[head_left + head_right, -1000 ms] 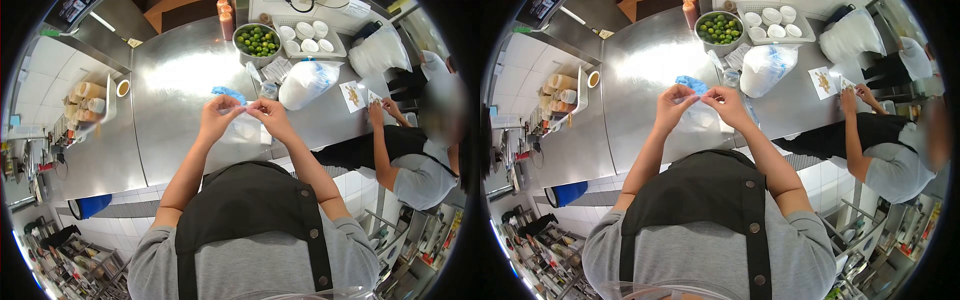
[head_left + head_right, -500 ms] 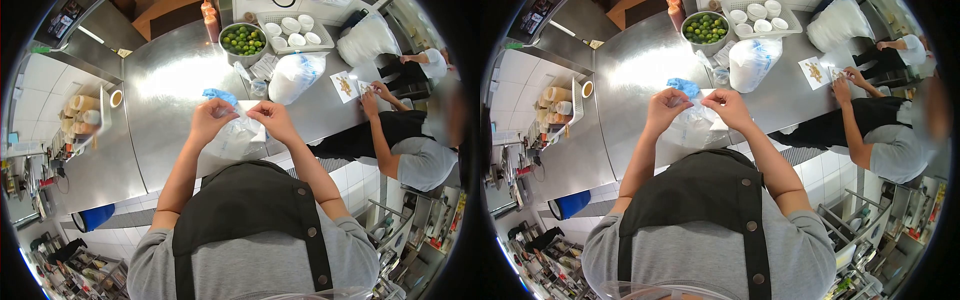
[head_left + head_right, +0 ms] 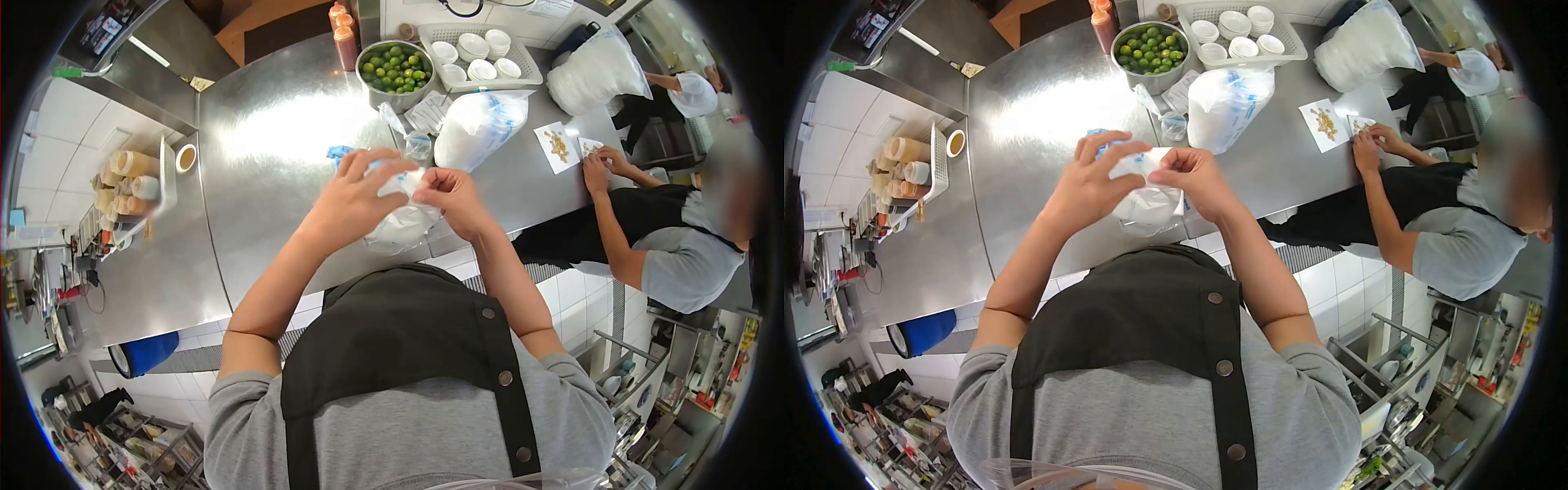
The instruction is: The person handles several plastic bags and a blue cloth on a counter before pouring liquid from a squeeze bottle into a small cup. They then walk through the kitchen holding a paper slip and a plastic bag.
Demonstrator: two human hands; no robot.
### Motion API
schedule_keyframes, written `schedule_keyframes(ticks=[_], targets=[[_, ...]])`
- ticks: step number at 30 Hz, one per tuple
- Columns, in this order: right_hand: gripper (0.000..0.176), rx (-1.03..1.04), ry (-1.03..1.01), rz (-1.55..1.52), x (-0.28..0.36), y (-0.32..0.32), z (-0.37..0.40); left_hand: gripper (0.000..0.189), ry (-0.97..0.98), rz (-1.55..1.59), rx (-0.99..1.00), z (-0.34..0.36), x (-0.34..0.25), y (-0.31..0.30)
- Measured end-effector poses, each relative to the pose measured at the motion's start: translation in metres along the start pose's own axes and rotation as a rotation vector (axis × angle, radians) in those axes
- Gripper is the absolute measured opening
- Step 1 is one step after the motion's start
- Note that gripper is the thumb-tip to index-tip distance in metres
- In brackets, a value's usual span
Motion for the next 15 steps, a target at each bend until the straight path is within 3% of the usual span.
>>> schedule_keyframes(ticks=[3, 6, 9, 12, 15], targets=[[0.014, -0.166, 0.054, -0.075, 0.003, -0.019, 0.001, 0.008, 0.131, -0.001, 0.071, 0.003, -0.021, 0.012], [0.012, -0.235, -0.051, 0.392, 0.023, -0.027, 0.007, 0.011, 0.172, 0.064, 0.139, 0.004, -0.030, 0.028], [0.010, -0.359, -0.514, 0.705, 0.071, -0.002, 0.025, 0.015, 0.175, 0.026, 0.212, 0.000, -0.024, 0.037], [0.009, -0.097, -0.631, 0.589, 0.097, 0.026, 0.044, 0.020, 0.179, 0.093, 0.252, -0.010, -0.022, 0.038], [0.013, 0.041, -0.615, 0.921, 0.097, 0.029, 0.047, 0.020, 0.107, 0.236, 0.279, -0.017, -0.016, 0.041]])
Point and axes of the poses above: each hand's wrist, its own z-axis away from the middle knuckle, its own y-axis out of the palm, x = y × z, the point moved 7 cm from there along -z, towards the middle knuckle, and after that the axes turned 5 degrees about -y, right-handed, at the moved point
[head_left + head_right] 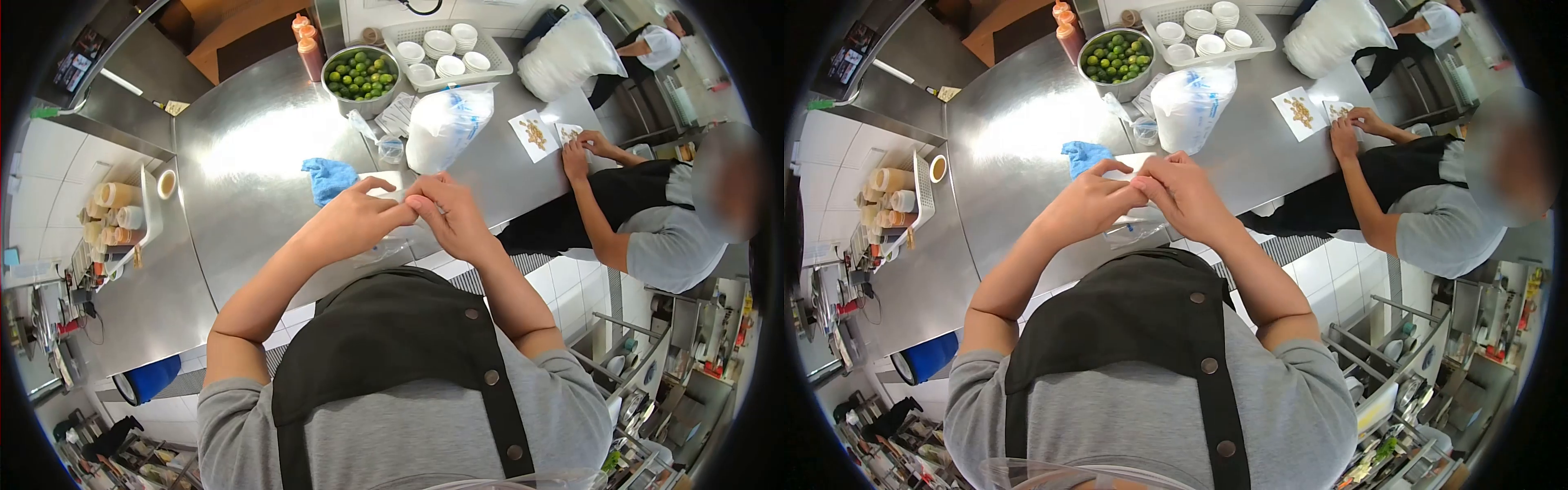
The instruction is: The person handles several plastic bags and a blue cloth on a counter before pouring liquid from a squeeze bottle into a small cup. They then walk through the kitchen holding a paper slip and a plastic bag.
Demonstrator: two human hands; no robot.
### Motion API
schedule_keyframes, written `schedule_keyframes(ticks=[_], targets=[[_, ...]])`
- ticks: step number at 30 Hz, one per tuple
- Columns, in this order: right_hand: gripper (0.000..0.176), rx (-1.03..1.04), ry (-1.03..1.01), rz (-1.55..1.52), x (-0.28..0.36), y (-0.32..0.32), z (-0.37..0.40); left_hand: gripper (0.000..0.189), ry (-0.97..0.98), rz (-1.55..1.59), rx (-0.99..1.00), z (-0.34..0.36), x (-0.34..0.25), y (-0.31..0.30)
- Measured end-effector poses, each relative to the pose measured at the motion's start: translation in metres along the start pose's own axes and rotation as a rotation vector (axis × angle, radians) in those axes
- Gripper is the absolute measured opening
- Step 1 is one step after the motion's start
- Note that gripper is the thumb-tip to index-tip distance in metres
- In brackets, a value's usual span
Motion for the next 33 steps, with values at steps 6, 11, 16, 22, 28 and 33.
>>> schedule_keyframes(ticks=[6, 11, 16, 22, 28, 33], targets=[[0.012, 0.049, 0.097, -0.203, -0.030, -0.054, 0.012, 0.004, -0.080, 0.281, -0.086, -0.020, 0.011, -0.030], [0.008, -0.035, 0.276, -0.449, -0.062, -0.102, 0.004, 0.004, -0.176, 0.600, -0.208, -0.059, 0.026, -0.038], [0.008, -0.358, 0.212, -0.267, -0.082, -0.122, -0.028, 0.005, -0.416, 0.760, -0.587, -0.091, 0.053, -0.023], [0.007, -0.611, 0.283, -0.090, -0.103, -0.116, -0.040, 0.011, -0.627, 0.872, -0.560, -0.112, 0.103, -0.003], [0.013, -0.449, 0.366, -0.043, -0.145, -0.120, -0.049, 0.015, -0.785, 1.479, -0.347, -0.118, 0.127, 0.043], [0.026, -0.507, 0.413, -0.863, -0.188, -0.075, -0.023, 0.021, -0.905, 1.221, -0.340, -0.106, 0.157, 0.081]])
Point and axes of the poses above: each hand's wrist, its own z-axis away from the middle knuckle, its own y-axis out of the palm, x = y × z, the point moved 7 cm from there along -z, towards the middle knuckle, and after that the axes turned 5 degrees about -y, right-handed, at the moved point
